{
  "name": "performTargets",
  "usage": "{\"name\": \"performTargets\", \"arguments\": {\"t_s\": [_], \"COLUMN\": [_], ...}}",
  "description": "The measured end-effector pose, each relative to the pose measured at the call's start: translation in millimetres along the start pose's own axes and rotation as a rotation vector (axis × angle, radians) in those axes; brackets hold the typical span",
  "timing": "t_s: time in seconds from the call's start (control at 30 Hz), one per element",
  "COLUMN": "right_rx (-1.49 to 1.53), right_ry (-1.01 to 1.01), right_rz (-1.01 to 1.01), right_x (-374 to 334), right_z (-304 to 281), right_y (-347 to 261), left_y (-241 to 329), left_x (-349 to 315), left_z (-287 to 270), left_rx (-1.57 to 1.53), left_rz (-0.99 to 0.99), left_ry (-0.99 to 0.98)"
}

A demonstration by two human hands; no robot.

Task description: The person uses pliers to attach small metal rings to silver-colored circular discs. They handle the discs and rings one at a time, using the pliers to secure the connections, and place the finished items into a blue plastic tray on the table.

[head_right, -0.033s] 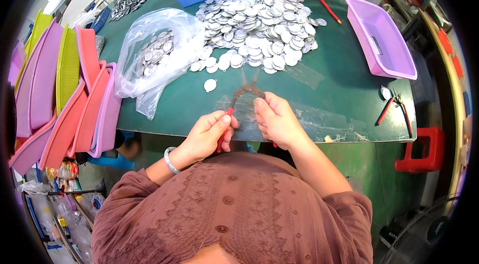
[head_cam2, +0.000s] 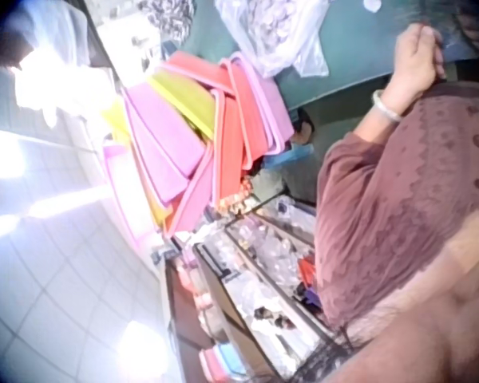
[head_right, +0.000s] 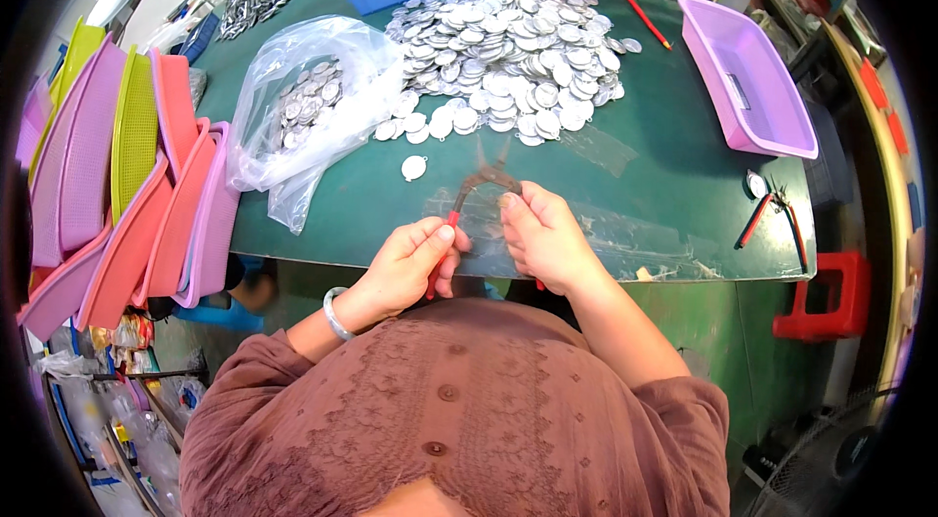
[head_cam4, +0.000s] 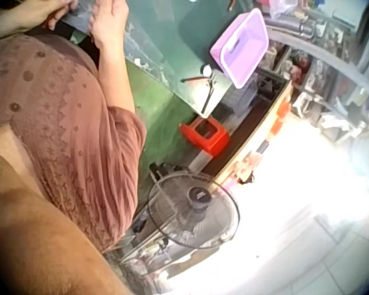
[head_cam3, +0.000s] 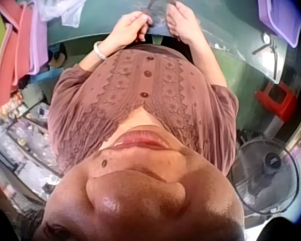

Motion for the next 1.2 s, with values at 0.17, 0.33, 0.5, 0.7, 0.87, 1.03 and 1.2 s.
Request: {"name": "performTargets", "arguments": {"t_s": [0.17,0.33,0.5,0.7,0.87,1.03,1.2], "right_rx": [0.021,0.009,-0.125,-0.196,-0.197,-0.131,-0.076], "right_ry": [0.025,0.060,0.126,0.100,0.093,0.099,0.053], "right_rz": [-0.025,-0.119,-0.162,-0.162,-0.185,-0.198,-0.120], "right_x": [2,-4,-13,-23,-29,-32,-19], "right_z": [-1,-16,-15,-6,2,-1,10], "right_y": [-1,-7,-12,-19,-25,-24,-31], "left_y": [5,22,29,37,37,26,32], "left_x": [1,16,11,1,0,-5,-9], "left_z": [3,8,16,23,33,47,47], "left_rx": [-0.106,0.247,0.285,0.319,0.134,-0.390,-0.654], "left_rz": [0.038,0.268,0.285,0.374,0.289,-0.012,-0.062], "left_ry": [0.050,0.143,0.127,0.133,-0.010,-0.221,-0.351]}}
Point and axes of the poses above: each hand's wrist, its own x-axis towards the middle knuckle, its own z-axis out of the palm, y = z × x, the point moved 9 cm from there along x, towards the middle knuckle, and after that the axes turned 9 degrees about -y, right-handed, at the moved point
